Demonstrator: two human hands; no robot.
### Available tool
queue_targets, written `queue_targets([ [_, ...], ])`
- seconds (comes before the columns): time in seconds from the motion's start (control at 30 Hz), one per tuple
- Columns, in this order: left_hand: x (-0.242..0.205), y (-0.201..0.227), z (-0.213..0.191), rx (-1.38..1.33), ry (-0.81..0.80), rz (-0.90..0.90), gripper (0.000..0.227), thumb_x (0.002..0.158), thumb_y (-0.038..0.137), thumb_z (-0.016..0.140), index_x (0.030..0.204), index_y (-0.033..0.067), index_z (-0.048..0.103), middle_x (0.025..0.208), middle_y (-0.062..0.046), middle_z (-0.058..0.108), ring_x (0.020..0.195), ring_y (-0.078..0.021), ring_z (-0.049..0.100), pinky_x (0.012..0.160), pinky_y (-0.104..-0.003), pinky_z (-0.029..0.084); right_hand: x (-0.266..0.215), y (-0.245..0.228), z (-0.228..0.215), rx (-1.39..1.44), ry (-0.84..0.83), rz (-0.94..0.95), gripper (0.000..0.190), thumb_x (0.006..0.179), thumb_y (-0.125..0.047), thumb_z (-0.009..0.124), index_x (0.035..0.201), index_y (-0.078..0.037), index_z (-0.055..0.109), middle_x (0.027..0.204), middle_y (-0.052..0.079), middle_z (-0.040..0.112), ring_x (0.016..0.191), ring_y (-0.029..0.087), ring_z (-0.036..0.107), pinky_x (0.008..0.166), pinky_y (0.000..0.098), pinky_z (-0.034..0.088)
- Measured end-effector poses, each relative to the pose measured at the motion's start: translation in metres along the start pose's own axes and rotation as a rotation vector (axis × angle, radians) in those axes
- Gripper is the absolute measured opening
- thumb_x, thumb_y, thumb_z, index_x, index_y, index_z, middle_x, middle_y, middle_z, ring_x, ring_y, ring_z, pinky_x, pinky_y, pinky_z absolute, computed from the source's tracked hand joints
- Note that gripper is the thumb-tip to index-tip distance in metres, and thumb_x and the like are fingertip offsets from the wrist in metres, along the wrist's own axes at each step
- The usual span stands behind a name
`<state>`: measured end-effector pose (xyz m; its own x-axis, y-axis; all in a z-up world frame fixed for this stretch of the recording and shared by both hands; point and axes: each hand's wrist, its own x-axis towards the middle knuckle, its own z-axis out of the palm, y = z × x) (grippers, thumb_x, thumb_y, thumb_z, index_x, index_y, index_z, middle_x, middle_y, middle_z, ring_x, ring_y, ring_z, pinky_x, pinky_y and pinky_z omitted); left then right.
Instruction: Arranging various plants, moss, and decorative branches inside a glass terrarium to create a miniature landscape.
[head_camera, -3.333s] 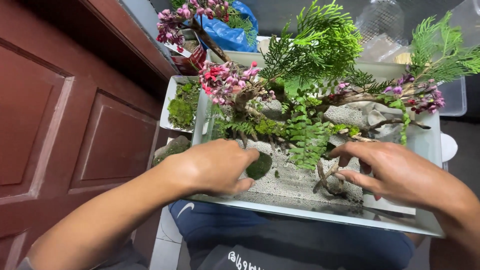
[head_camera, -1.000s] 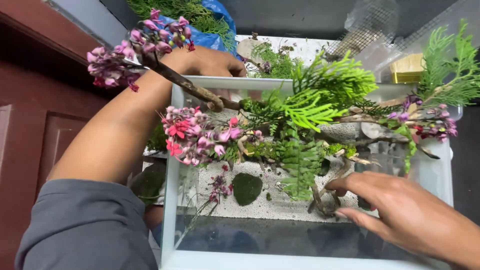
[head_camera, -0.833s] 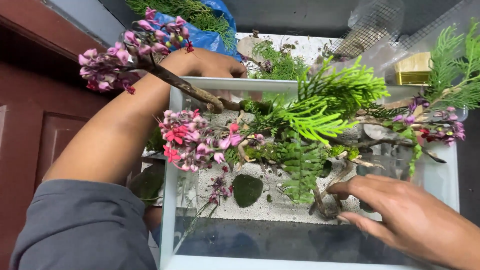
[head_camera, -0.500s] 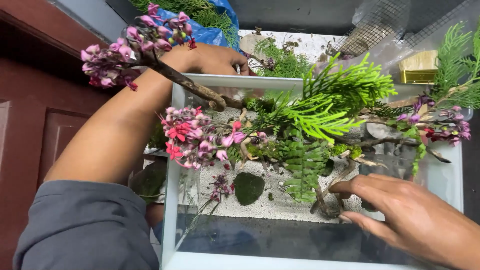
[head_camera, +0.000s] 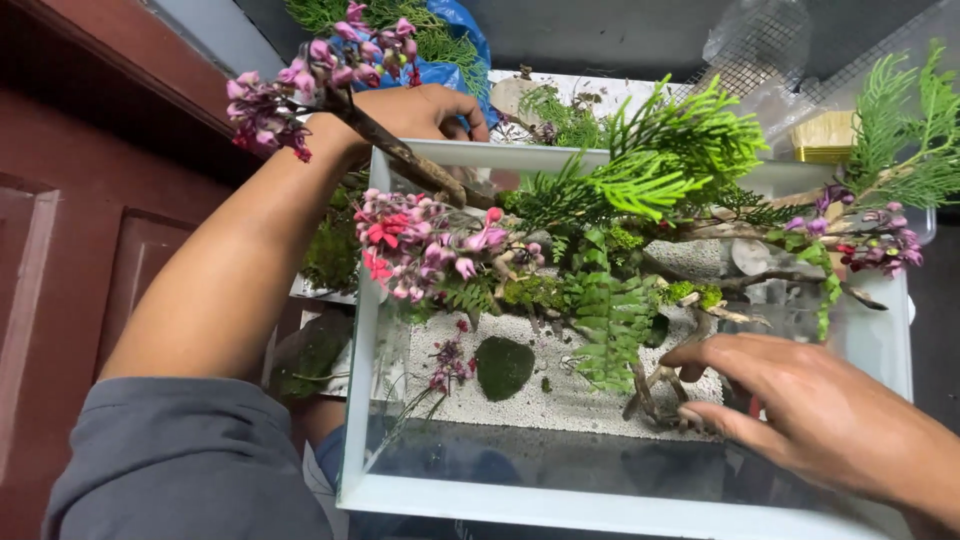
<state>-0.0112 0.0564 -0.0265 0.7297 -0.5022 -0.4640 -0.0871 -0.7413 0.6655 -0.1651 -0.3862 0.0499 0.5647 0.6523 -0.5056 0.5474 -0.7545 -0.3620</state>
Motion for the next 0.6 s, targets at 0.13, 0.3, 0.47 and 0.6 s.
queue_targets([
  [0.13,-0.025,0.021,0.001,0.014,0.040,0.029,0.049,0.083,0.032,0.083,0.127,0.0154,0.069,0.099,-0.003,0.075,0.077,-0.0163,0.068,0.068,-0.033,0.056,-0.001,-0.003,0.000,0.012,0.025,0.021,0.042,0.087,-0.055,0.067,0.124,-0.037,0.066,0.105,-0.012,0.081,0.078,0.017,0.079,0.071,0.0368,0.060],
  [0.3,-0.023,-0.008,0.001,0.103,0.164,0.110,0.042,0.087,0.034,0.078,0.126,0.0204,0.070,0.108,-0.002,0.073,0.094,-0.0183,0.069,0.080,-0.036,0.055,-0.002,-0.006,0.000,0.018,0.035,0.011,0.043,0.088,-0.054,0.066,0.126,-0.033,0.066,0.120,-0.010,0.079,0.104,0.017,0.079,0.084,0.0378,0.061],
  [0.47,-0.011,-0.069,0.005,-0.192,0.233,0.277,0.018,0.101,0.012,0.068,0.117,0.0066,0.061,0.104,-0.006,0.067,0.094,-0.0144,0.065,0.087,-0.027,0.057,-0.001,-0.004,0.001,0.012,0.000,0.043,0.042,0.088,-0.053,0.066,0.127,-0.036,0.066,0.125,-0.012,0.078,0.108,0.015,0.079,0.087,0.0362,0.062],
  [0.6,-0.048,-0.030,0.008,-0.311,0.353,0.219,0.014,0.100,0.008,0.066,0.114,0.0063,0.063,0.101,-0.007,0.070,0.089,-0.0161,0.069,0.083,-0.029,0.061,0.000,0.001,0.005,-0.015,0.013,0.041,0.045,0.087,-0.056,0.066,0.128,-0.037,0.065,0.123,-0.013,0.078,0.107,0.015,0.078,0.086,0.0369,0.061],
])
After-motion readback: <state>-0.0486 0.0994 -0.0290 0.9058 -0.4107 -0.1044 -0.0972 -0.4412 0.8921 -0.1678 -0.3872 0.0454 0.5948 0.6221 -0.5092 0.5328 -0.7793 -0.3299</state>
